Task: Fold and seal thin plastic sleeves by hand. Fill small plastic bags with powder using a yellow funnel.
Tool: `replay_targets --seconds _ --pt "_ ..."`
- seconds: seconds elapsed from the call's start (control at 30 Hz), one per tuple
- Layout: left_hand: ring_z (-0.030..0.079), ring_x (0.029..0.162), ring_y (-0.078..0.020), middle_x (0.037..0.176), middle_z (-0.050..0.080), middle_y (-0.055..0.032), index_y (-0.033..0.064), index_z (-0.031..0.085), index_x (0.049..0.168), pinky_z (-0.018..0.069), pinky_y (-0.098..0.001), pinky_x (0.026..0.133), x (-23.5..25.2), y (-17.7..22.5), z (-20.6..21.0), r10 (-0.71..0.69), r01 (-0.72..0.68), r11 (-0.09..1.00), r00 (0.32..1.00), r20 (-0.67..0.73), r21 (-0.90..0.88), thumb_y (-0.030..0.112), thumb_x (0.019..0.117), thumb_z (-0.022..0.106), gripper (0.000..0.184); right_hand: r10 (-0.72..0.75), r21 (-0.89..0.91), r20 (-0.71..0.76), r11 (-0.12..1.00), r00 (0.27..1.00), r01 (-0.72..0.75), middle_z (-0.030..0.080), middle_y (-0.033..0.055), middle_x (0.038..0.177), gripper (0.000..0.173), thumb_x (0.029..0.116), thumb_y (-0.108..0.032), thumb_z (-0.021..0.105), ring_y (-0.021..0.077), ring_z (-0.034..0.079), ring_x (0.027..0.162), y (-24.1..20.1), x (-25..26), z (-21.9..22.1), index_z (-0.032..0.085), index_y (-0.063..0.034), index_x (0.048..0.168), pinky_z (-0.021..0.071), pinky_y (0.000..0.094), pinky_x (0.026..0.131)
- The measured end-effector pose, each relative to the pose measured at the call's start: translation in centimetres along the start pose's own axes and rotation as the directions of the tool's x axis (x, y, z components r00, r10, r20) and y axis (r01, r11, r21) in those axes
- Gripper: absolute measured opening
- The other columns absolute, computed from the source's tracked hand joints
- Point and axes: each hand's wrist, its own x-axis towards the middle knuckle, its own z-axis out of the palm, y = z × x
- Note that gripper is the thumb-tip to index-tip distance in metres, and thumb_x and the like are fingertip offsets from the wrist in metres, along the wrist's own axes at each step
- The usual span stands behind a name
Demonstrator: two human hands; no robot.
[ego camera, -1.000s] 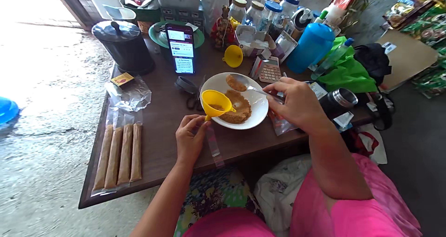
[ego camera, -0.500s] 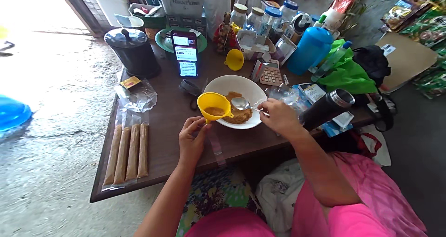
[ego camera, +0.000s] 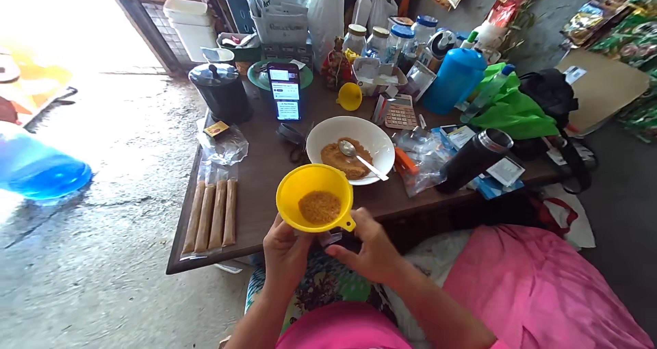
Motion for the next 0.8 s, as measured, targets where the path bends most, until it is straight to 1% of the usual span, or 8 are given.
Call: replay_targets --seconds 0.07,0.13,0.2,0.3,0.43,0.53,0.6,0.8 --pt "0.065 0.108 0.0016 0.114 0.071 0.0181 0.0309 0.077 0.105 0.0550 -0.0199 0.096 -0.8 0.9 0.2 -0.014 0.014 1.000 1.000 0.022 -0.028 0.032 0.0946 0.071 0.012 0.007 0.120 0.050 0.993 0.999 -0.013 0.074 0.0115 0.104 0.033 0.1032 -0.020 0.059 0.0123 0.067 0.081 0.1 -1.0 1.8 0.068 0.0020 0.125 0.0553 0.0275 0.073" --pt "0.067 0.108 0.0005 0.114 0.072 0.0171 0.0304 0.076 0.107 0.0560 -0.0201 0.094 -1.4 1.6 0.1 -0.025 0.027 0.998 0.999 0.033 -0.064 0.032 0.0954 0.070 0.013 -0.012 0.194 0.083 0.981 0.996 -0.005 0.076 0.0097 0.096 0.027 0.1065 -0.010 0.050 0.0084 0.070 0.082 0.3 -1.5 2.6 0.071 0.0043 0.116 0.0572 0.0241 0.078" --pt "0.068 0.107 -0.0008 0.112 0.073 0.0154 0.0292 0.075 0.110 0.0559 -0.0209 0.095 -2.0 2.2 -0.2 -0.033 0.038 0.995 0.998 0.050 -0.090 0.032 0.0961 0.069 0.016 -0.042 0.261 0.109 0.965 0.993 0.012 0.075 0.0117 0.094 0.025 0.1061 -0.006 0.049 0.0055 0.068 0.080 0.2 -2.1 3.2 0.069 0.0082 0.112 0.0541 0.0186 0.078" --pt "0.070 0.103 -0.0037 0.110 0.075 0.0097 0.0250 0.075 0.112 0.0563 -0.0217 0.094 -2.8 2.8 -0.5 -0.051 0.065 0.985 0.995 0.090 -0.162 0.032 0.0989 0.066 0.018 -0.067 0.300 0.106 0.953 0.992 0.032 0.073 0.0133 0.093 0.024 0.1055 -0.004 0.048 0.0042 0.063 0.070 -0.8 -3.0 3.6 0.067 0.0099 0.112 0.0522 0.0156 0.069" --pt "0.071 0.100 -0.0057 0.109 0.076 0.0049 0.0220 0.074 0.114 0.0574 -0.0213 0.090 -3.4 4.2 -1.0 -0.035 0.067 0.968 0.990 0.133 -0.241 0.031 0.1003 0.064 0.020 -0.130 0.293 0.038 0.949 0.991 0.113 0.072 0.0141 0.092 0.025 0.1070 -0.007 0.048 0.0095 0.068 0.076 -2.6 -4.7 4.2 0.066 0.0091 0.113 0.0577 0.0204 0.075" --pt "0.072 0.101 -0.0097 0.108 0.076 0.0019 0.0196 0.074 0.115 0.0577 -0.0259 0.093 -4.1 4.6 -0.8 -0.041 0.088 0.956 0.985 0.170 -0.281 0.028 0.1007 0.065 0.019 -0.084 0.270 -0.023 0.959 0.996 0.087 0.071 0.0125 0.085 0.025 0.1064 -0.005 0.048 0.0084 0.069 0.075 -1.9 -4.8 4.9 0.067 0.0104 0.111 0.0581 0.0200 0.075" --pt "0.073 0.100 -0.0108 0.107 0.077 0.0011 0.0178 0.074 0.115 0.0584 -0.0278 0.094 -4.5 4.8 -0.6 -0.058 0.114 0.946 0.980 0.190 -0.303 0.028 0.1020 0.062 0.020 -0.063 0.238 -0.023 0.969 0.998 0.067 0.071 0.0122 0.084 0.022 0.1047 -0.002 0.049 0.0078 0.069 0.075 -1.7 -4.7 4.7 0.067 0.0105 0.105 0.0574 0.0189 0.075" --pt "0.073 0.101 -0.0108 0.108 0.077 0.0014 0.0172 0.073 0.118 0.0586 -0.0275 0.094 -5.1 5.3 -0.9 -0.015 0.075 0.955 0.978 0.206 -0.287 0.024 0.1011 0.064 0.020 -0.097 0.208 0.000 0.974 0.995 0.094 0.070 0.0126 0.084 0.020 0.1033 -0.001 0.051 0.0069 0.067 0.077 -2.0 -5.3 4.8 0.067 0.0102 0.105 0.0552 0.0164 0.078"
